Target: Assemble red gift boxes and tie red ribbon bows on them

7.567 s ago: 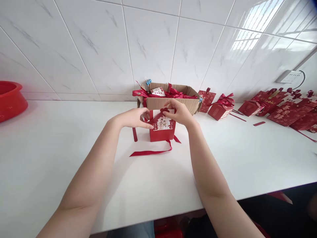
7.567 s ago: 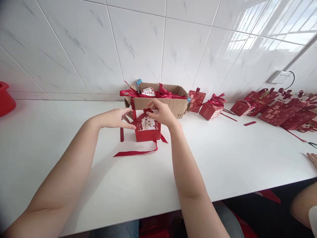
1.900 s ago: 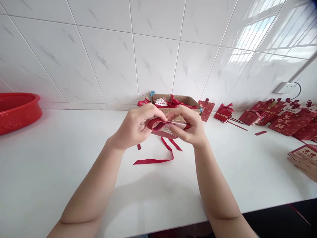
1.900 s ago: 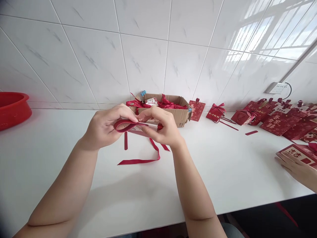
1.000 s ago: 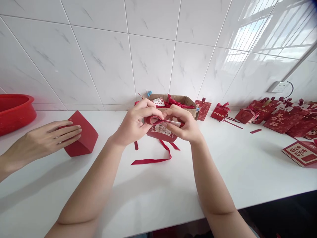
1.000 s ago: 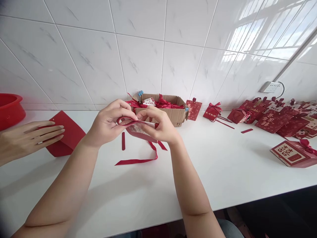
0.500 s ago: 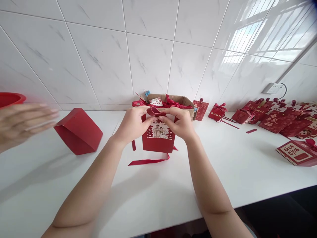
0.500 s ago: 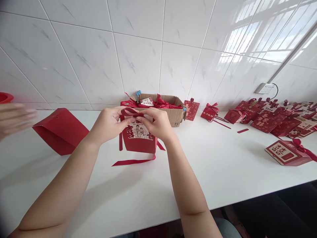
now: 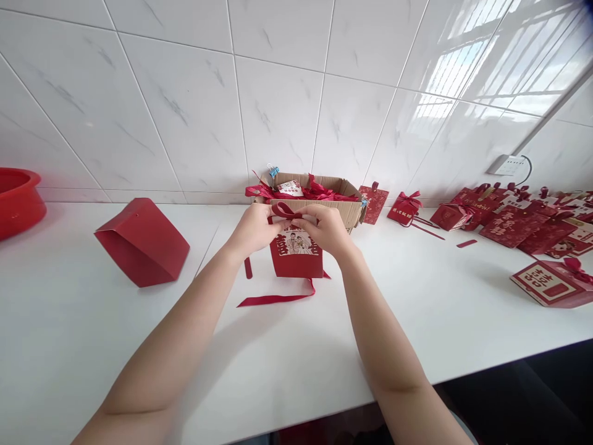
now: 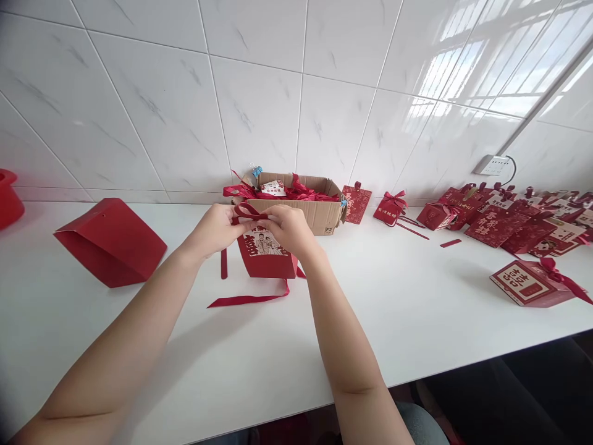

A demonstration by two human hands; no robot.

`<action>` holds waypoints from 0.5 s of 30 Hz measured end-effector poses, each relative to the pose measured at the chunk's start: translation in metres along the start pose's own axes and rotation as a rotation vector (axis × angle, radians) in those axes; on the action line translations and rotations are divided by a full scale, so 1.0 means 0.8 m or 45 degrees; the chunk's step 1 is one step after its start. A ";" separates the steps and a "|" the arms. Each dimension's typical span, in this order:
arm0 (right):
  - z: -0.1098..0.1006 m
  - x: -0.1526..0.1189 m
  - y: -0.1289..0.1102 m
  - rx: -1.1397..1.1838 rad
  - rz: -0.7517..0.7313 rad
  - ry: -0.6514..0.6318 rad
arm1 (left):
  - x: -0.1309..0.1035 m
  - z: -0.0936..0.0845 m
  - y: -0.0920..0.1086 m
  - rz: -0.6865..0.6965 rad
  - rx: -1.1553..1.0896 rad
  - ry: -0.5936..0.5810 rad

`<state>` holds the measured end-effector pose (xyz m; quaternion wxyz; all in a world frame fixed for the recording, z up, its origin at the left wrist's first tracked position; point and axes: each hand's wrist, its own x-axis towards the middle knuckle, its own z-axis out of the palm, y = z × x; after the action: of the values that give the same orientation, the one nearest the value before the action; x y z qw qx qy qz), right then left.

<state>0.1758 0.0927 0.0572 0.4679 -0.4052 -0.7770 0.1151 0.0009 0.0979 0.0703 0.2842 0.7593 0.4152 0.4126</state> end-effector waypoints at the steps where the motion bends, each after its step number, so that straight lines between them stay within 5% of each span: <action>1: 0.001 0.000 0.001 0.007 0.048 -0.012 | 0.000 0.001 -0.001 -0.017 0.014 0.009; 9: 0.006 0.002 0.015 0.033 0.277 -0.024 | 0.006 0.016 -0.017 -0.099 -0.055 0.038; 15: 0.012 0.001 0.026 -0.057 0.173 -0.055 | 0.013 0.018 -0.031 -0.181 -0.391 -0.094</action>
<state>0.1788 0.1085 0.0412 0.4328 -0.4648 -0.7600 0.1379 0.0068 0.1178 0.0481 0.4403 0.6904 0.3892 0.4219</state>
